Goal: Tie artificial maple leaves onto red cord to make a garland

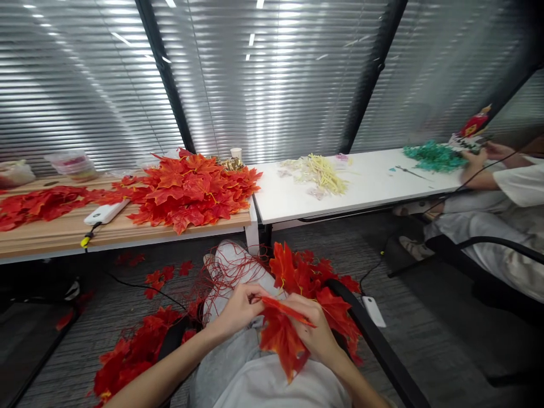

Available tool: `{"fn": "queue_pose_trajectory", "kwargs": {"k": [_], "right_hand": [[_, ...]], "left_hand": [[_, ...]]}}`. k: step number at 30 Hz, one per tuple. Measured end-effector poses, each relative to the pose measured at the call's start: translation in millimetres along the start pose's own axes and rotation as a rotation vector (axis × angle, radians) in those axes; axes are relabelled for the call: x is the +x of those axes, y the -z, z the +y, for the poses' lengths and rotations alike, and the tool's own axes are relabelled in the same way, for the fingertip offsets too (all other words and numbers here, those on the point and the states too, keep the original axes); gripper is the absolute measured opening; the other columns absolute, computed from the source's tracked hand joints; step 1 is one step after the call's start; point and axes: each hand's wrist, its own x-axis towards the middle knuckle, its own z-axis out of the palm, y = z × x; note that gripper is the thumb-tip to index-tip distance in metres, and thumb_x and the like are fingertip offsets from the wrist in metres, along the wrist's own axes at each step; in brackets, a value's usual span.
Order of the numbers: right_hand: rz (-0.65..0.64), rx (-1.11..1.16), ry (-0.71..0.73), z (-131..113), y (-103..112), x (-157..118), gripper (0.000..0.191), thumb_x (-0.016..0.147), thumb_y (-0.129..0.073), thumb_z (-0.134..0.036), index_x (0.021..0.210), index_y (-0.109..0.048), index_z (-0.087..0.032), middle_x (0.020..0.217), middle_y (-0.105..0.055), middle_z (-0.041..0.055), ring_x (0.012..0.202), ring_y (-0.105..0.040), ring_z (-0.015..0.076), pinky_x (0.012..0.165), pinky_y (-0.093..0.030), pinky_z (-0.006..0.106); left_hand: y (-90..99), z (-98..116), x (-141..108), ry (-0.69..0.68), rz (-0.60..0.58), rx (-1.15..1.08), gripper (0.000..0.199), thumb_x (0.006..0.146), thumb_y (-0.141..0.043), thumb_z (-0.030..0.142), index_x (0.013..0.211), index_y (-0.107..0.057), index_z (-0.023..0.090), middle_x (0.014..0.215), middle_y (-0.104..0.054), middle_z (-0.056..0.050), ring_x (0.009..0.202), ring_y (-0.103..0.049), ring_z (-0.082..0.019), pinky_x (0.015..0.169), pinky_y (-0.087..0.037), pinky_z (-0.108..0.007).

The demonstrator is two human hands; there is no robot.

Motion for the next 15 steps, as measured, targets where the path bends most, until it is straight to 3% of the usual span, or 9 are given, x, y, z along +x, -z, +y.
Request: {"fn": "queue_pose_trajectory", "kwargs": {"k": [4, 7, 10, 15], "right_hand": [[0.025, -0.110, 0.010, 6.2, 22.8, -3.7, 0.028, 0.082, -0.042, -0.011, 0.095, -0.066, -0.017, 0.077, -0.060, 0.0051, 0.072, -0.056, 0.0140, 0.063, -0.044, 0.022], [0.186, -0.229, -0.061, 20.1, 53.2, -7.1, 0.023, 0.084, -0.044, -0.019, 0.087, -0.066, -0.017, 0.073, -0.059, 0.0035, 0.068, -0.055, 0.0133, 0.061, -0.043, 0.021], [0.394, -0.281, -0.123, 30.6, 76.8, -6.8, 0.019, 0.082, -0.051, -0.029, 0.080, -0.065, -0.016, 0.073, -0.061, 0.0028, 0.070, -0.057, 0.0147, 0.065, -0.045, 0.022], [0.627, -0.241, -0.188, 22.2, 84.3, 0.6, 0.024, 0.077, -0.057, -0.037, 0.082, -0.066, -0.015, 0.080, -0.066, 0.0049, 0.080, -0.062, 0.0196, 0.076, -0.048, 0.029]], "left_hand": [[10.6, 0.7, -4.1, -0.019, 0.086, 0.005, 0.028, 0.068, -0.064, 0.037, 0.067, -0.066, 0.010, 0.064, -0.062, -0.004, 0.060, -0.051, -0.013, 0.057, -0.036, -0.022], [31.9, 1.7, -9.1, 0.010, 0.170, 0.053, 0.030, 0.070, -0.062, 0.040, 0.068, -0.066, 0.010, 0.064, -0.062, -0.003, 0.062, -0.051, -0.013, 0.060, -0.036, -0.022], [54.2, 7.8, -11.1, 0.039, 0.126, 0.119, 0.031, 0.071, -0.061, 0.041, 0.068, -0.065, 0.011, 0.066, -0.062, -0.003, 0.064, -0.051, -0.013, 0.060, -0.036, -0.022], [79.5, 46.8, 6.1, -0.138, 0.227, 0.320, 0.034, 0.079, -0.051, 0.044, 0.073, -0.062, 0.013, 0.068, -0.061, -0.002, 0.064, -0.052, -0.014, 0.060, -0.037, -0.023]]}}
